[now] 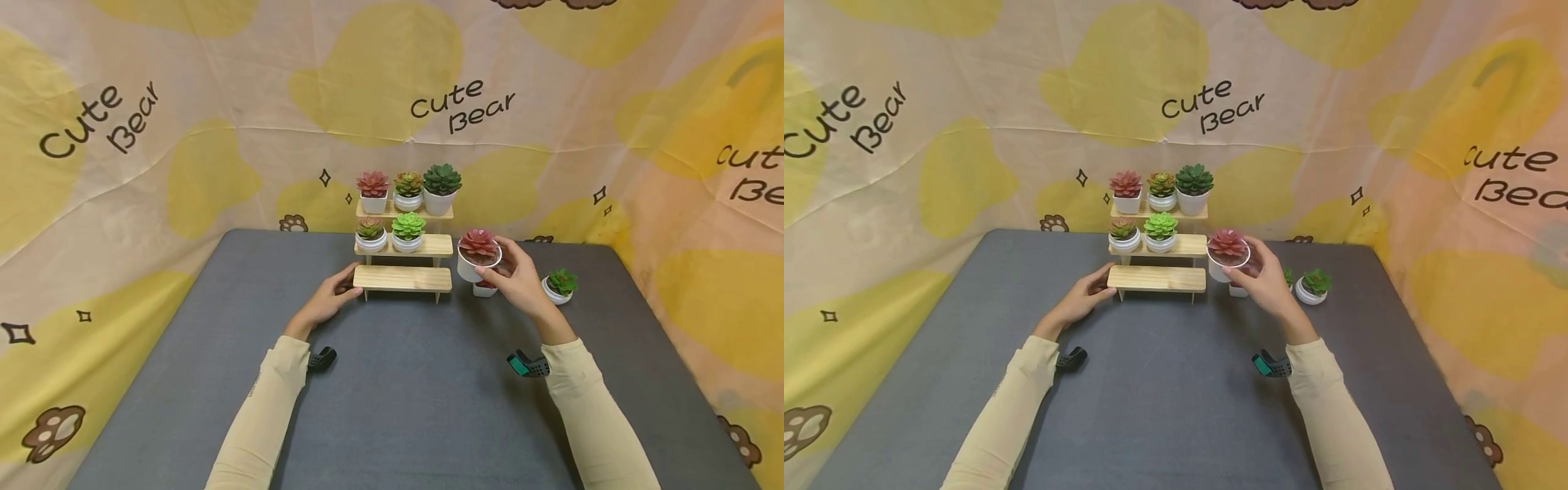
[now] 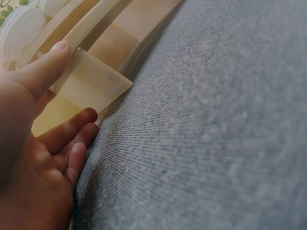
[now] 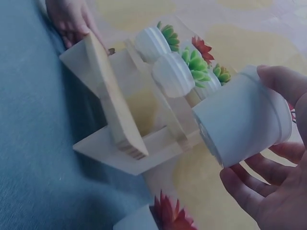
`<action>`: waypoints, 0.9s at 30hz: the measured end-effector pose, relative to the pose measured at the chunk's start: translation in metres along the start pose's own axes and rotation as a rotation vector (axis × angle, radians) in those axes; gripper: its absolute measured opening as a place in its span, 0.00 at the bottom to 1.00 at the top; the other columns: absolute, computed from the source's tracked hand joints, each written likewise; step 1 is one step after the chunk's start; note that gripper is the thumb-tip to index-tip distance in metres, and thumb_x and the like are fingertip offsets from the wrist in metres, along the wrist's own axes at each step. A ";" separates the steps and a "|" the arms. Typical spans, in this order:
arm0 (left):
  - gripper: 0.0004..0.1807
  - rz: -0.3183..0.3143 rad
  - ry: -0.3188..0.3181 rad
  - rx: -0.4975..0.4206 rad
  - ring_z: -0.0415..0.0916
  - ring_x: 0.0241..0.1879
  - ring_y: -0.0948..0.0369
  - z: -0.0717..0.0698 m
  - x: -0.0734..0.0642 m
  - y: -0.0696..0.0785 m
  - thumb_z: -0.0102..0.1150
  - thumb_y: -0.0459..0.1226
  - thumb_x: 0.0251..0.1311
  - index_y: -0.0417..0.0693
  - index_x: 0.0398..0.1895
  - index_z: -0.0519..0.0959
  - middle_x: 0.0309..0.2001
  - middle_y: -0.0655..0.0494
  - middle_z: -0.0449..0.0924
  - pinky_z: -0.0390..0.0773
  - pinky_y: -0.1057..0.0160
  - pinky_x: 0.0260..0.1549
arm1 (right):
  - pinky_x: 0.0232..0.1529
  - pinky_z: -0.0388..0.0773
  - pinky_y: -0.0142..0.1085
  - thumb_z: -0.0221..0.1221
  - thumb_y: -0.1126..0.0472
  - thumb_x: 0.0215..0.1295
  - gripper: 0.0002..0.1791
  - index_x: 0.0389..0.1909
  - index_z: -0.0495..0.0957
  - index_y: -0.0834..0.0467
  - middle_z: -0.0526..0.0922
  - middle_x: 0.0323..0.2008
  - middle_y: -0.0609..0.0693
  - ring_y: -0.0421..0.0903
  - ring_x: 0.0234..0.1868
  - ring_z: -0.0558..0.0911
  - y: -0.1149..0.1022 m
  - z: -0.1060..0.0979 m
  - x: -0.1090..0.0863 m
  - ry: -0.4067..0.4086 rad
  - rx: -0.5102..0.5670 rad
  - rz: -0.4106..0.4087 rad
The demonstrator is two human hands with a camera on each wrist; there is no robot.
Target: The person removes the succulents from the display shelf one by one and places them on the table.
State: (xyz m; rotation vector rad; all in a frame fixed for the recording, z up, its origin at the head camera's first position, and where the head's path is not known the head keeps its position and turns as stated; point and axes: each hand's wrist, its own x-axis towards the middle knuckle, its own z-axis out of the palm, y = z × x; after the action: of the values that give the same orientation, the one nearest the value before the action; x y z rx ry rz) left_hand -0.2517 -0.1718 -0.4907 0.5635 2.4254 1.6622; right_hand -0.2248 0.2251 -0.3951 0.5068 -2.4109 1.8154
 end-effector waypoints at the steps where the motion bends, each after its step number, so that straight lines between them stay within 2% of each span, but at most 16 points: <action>1: 0.36 0.001 0.000 0.004 0.70 0.67 0.40 0.000 0.000 0.000 0.56 0.35 0.73 0.39 0.80 0.54 0.71 0.34 0.68 0.68 0.40 0.67 | 0.51 0.76 0.18 0.62 0.71 0.67 0.36 0.74 0.59 0.67 0.71 0.66 0.69 0.26 0.53 0.77 0.001 -0.001 -0.002 0.002 -0.003 -0.002; 10: 0.36 -0.001 0.002 -0.004 0.69 0.68 0.39 -0.001 0.000 -0.001 0.56 0.35 0.73 0.40 0.80 0.54 0.72 0.34 0.67 0.66 0.39 0.67 | 0.51 0.77 0.19 0.60 0.74 0.67 0.35 0.73 0.59 0.71 0.70 0.64 0.67 0.26 0.55 0.77 0.013 -0.007 -0.014 0.005 0.022 -0.039; 19: 0.36 0.002 0.004 0.015 0.70 0.68 0.40 -0.001 0.000 -0.003 0.56 0.36 0.73 0.40 0.80 0.54 0.71 0.34 0.68 0.68 0.40 0.67 | 0.54 0.75 0.18 0.60 0.74 0.66 0.35 0.73 0.59 0.71 0.68 0.66 0.73 0.23 0.57 0.75 0.031 -0.015 -0.030 -0.039 -0.014 -0.062; 21: 0.36 -0.001 0.004 0.018 0.71 0.67 0.41 0.000 0.000 -0.003 0.56 0.36 0.73 0.41 0.80 0.54 0.71 0.35 0.69 0.69 0.41 0.67 | 0.53 0.76 0.18 0.60 0.75 0.66 0.35 0.72 0.59 0.72 0.71 0.65 0.69 0.23 0.57 0.75 0.035 -0.017 -0.036 -0.046 -0.018 -0.070; 25: 0.37 -0.011 0.005 0.016 0.71 0.67 0.42 0.001 0.000 -0.003 0.57 0.37 0.73 0.42 0.80 0.54 0.71 0.36 0.69 0.69 0.42 0.67 | 0.51 0.78 0.20 0.60 0.76 0.66 0.34 0.71 0.60 0.73 0.74 0.61 0.52 0.24 0.56 0.77 0.041 -0.020 -0.043 -0.054 -0.014 -0.076; 27: 0.37 -0.008 0.005 0.023 0.71 0.67 0.42 0.000 0.000 -0.002 0.57 0.37 0.73 0.41 0.80 0.54 0.71 0.36 0.69 0.69 0.42 0.67 | 0.52 0.78 0.20 0.60 0.76 0.65 0.34 0.71 0.59 0.74 0.74 0.60 0.48 0.25 0.56 0.78 0.042 -0.022 -0.046 -0.065 -0.009 -0.068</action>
State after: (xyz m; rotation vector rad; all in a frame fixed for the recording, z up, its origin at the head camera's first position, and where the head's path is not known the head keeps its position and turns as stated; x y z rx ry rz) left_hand -0.2523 -0.1721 -0.4931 0.5525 2.4500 1.6362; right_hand -0.1976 0.2656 -0.4390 0.6489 -2.4105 1.7868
